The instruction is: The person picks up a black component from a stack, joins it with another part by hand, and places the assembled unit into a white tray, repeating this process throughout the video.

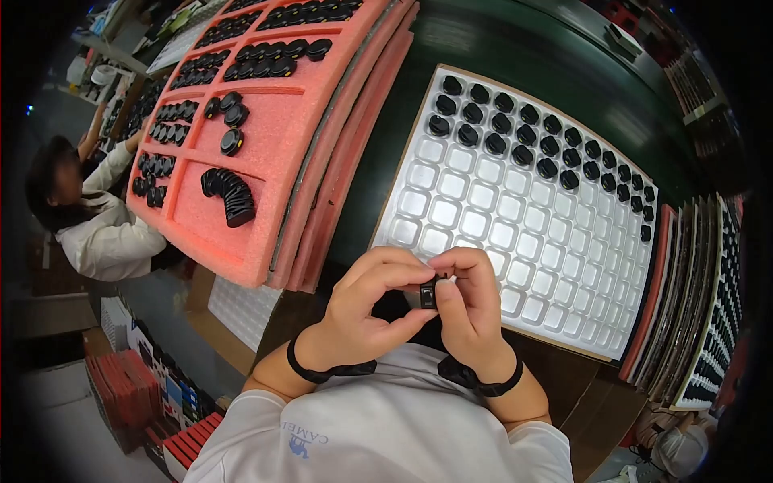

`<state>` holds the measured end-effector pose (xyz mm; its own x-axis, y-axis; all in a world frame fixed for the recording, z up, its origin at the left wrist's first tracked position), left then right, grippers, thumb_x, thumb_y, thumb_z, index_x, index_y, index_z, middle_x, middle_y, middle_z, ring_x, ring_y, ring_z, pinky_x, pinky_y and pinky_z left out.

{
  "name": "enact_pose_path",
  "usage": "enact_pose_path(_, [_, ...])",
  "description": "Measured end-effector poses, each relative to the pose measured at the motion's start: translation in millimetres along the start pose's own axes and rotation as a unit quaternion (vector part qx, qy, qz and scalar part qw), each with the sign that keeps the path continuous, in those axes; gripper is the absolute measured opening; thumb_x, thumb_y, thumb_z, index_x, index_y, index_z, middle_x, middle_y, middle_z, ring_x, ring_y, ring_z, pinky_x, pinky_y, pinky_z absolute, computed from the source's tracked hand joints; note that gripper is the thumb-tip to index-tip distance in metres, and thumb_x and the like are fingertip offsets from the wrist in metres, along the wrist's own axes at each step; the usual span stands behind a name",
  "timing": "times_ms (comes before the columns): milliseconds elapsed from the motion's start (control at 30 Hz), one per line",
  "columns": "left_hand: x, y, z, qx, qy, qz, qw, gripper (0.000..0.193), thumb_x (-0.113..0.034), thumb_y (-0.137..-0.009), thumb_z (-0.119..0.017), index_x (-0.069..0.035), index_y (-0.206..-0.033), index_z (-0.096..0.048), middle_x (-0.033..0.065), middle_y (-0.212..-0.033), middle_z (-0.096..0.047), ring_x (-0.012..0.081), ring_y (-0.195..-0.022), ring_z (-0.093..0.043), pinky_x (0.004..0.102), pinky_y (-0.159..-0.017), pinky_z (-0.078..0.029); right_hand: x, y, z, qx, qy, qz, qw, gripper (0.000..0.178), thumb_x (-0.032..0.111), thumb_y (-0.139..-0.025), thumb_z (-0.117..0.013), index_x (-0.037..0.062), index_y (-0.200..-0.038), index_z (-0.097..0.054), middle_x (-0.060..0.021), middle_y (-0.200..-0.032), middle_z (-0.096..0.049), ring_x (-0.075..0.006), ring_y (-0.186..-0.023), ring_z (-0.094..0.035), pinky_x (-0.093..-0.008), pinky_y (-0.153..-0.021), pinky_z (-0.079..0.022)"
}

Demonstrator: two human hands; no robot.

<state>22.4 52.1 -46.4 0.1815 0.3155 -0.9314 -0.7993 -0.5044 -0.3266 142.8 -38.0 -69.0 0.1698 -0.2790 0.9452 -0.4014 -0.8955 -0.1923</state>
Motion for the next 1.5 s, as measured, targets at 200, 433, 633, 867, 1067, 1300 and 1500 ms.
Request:
enact_pose_path(200, [5.1, 4.9, 4.6, -0.018, 0.138, 0.051, 0.989, 0.041, 0.003, -0.073, -0.073, 0.003, -0.110, -0.055, 0.0145, -0.107, -0.052, 0.0193, -0.095, -0.056, 0.0290, -0.082, -0.050, -3.3, -3.0, 7.8, 0.042, -0.148, -0.038, 0.987, 0.020, 0.012, -0.094, -0.045, -0.0001, -0.110, -0.044, -0.0052, -0.092, -0.050, -0.0094, -0.077, -0.045, -0.0233, -0.073, -0.040])
enact_pose_path(433, [1.0, 3.2, 4.9, 0.000, 0.096, 0.022, 0.995, 0.041, 0.003, -0.071, -0.074, 0.003, -0.108, -0.056, 0.0140, -0.104, -0.054, 0.0195, -0.096, -0.055, 0.0276, -0.081, -0.049, -1.8, -1.1, 8.5, 0.056, -0.138, -0.005, 0.989, 0.019, 0.007, -0.093, -0.043, -0.0001, -0.111, -0.044, -0.0044, -0.090, -0.049, -0.0092, -0.077, -0.045, -0.0240, -0.071, -0.040])
enact_pose_path(633, [-1.4, 1.0, 5.5, 0.005, 0.055, 0.011, 0.998, 0.041, 0.003, -0.069, -0.075, 0.003, -0.106, -0.057, 0.0143, -0.103, -0.055, 0.0202, -0.095, -0.055, 0.0289, -0.081, -0.048, -1.2, -1.4, 3.0, 0.051, -0.048, 0.038, 0.997, 0.020, 0.006, -0.093, -0.043, -0.0002, -0.112, -0.042, -0.0046, -0.089, -0.049, -0.0086, -0.074, -0.043, -0.0231, -0.068, -0.038])
enact_pose_path(867, [-1.7, -0.4, 7.0, 0.007, 0.069, -0.003, 0.998, 0.041, 0.002, -0.068, -0.076, 0.002, -0.105, -0.058, 0.0145, -0.101, -0.056, 0.0216, -0.093, -0.056, 0.0306, -0.079, -0.047, 6.2, -4.4, -6.3, 0.026, -0.110, -0.008, 0.994, 0.022, 0.006, -0.092, -0.044, -0.0004, -0.113, -0.041, -0.0040, -0.087, -0.048, -0.0081, -0.071, -0.039, -0.0224, -0.066, -0.035])
enact_pose_path(1067, [-1.0, 0.3, 9.4, 0.000, 0.031, -0.033, 0.999, 0.041, 0.001, -0.068, -0.076, 0.002, -0.105, -0.059, 0.0144, -0.101, -0.057, 0.0214, -0.092, -0.057, 0.0309, -0.079, -0.046, -0.8, -3.0, 4.3, 0.051, -0.101, 0.024, 0.993, 0.023, 0.008, -0.093, -0.047, -0.0001, -0.113, -0.041, -0.0035, -0.084, -0.047, -0.0087, -0.071, -0.040, -0.0231, -0.066, -0.036])
enact_pose_path(1300, [-0.8, 0.0, 9.4, 0.000, 0.040, -0.019, 0.999, 0.040, 0.000, -0.069, -0.076, 0.002, -0.105, -0.058, 0.0147, -0.101, -0.056, 0.0210, -0.092, -0.057, 0.0305, -0.080, -0.046, 1.4, -4.7, -0.5, 0.039, -0.061, 0.033, 0.997, 0.029, 0.021, -0.094, -0.048, 0.0000, -0.112, -0.041, -0.0034, -0.081, -0.047, -0.0097, -0.071, -0.042, -0.0236, -0.068, -0.037])
enact_pose_path(1500, [-1.5, -0.4, 13.0, -0.016, 0.016, -0.044, 0.999, 0.040, 0.000, -0.069, -0.076, 0.002, -0.105, -0.058, 0.0156, -0.103, -0.055, 0.0207, -0.093, -0.056, 0.0304, -0.081, -0.047, 8.3, -7.8, 10.5, 0.072, -0.045, 0.009, 0.996, 0.032, 0.013, -0.089, -0.059, 0.0006, -0.114, -0.044, -0.0026, -0.084, -0.048, -0.0106, -0.075, -0.044, -0.0241, -0.070, -0.039])
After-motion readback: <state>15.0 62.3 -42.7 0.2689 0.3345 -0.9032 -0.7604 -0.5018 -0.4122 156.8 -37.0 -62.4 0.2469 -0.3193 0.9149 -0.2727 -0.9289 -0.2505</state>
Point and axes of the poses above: each hand's wrist, its own y-axis away from the middle knuckle, its own z-axis out of the back of the hand, x = y × z, the point moved 2 cm from there along -y, towards the middle knuckle
